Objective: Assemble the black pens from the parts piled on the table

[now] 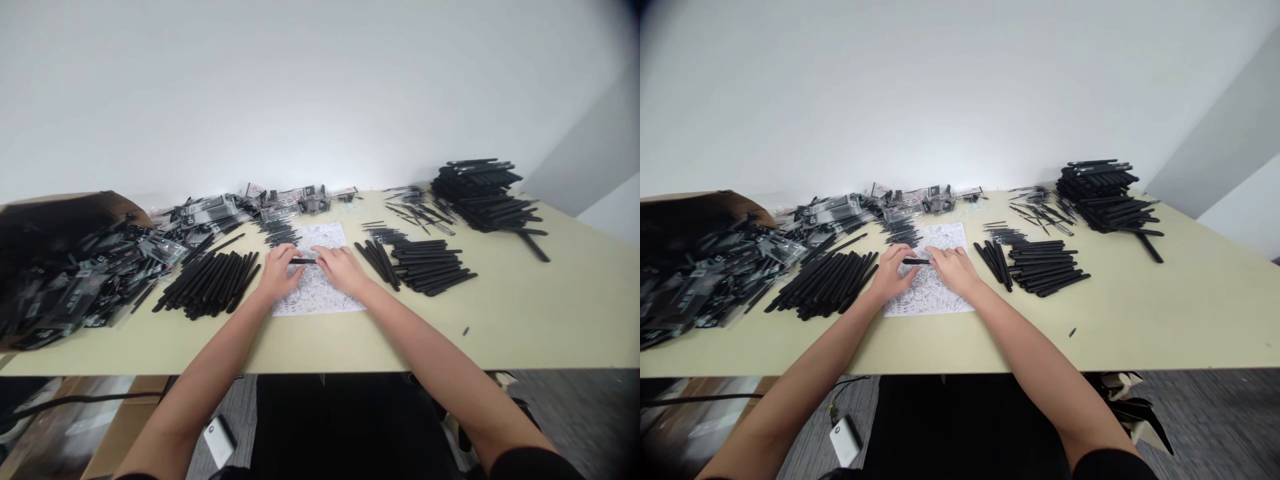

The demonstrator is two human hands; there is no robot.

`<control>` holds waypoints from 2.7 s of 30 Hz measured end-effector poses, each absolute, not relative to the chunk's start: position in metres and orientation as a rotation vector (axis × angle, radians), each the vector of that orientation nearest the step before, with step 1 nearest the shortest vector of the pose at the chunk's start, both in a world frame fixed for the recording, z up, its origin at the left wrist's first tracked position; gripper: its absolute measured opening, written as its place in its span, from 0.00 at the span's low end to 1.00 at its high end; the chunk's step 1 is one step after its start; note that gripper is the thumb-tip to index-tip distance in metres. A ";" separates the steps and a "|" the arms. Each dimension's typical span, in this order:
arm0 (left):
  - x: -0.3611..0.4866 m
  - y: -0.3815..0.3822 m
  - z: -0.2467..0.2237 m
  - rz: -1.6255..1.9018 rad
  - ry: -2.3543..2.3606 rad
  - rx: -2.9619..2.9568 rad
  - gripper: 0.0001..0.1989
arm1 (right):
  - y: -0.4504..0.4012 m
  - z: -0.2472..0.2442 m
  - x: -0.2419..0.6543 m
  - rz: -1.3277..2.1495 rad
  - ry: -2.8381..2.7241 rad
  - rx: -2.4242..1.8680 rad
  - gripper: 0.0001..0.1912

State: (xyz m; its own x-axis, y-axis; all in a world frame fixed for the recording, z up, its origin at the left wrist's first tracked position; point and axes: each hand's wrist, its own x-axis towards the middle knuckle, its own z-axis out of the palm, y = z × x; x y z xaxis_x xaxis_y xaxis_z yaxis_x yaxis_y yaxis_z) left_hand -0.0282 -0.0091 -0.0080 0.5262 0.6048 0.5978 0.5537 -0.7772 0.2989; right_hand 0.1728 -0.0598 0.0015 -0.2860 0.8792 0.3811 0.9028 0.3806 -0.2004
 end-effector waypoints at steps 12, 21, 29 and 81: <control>-0.029 -0.007 -0.011 1.007 1.118 2.679 0.10 | -0.058 -0.002 0.175 -0.093 -2.197 -1.490 0.18; -0.027 -0.012 -0.007 0.994 1.165 2.667 0.13 | -0.058 -0.003 0.174 -0.109 -2.186 -1.509 0.18; -0.028 -0.010 -0.009 0.914 1.203 2.672 0.11 | -0.058 -0.004 0.175 -0.107 -2.202 -1.442 0.18; -0.043 -0.021 0.014 0.019 2.278 2.491 0.15 | -0.066 0.034 0.238 0.091 -1.408 -2.593 0.18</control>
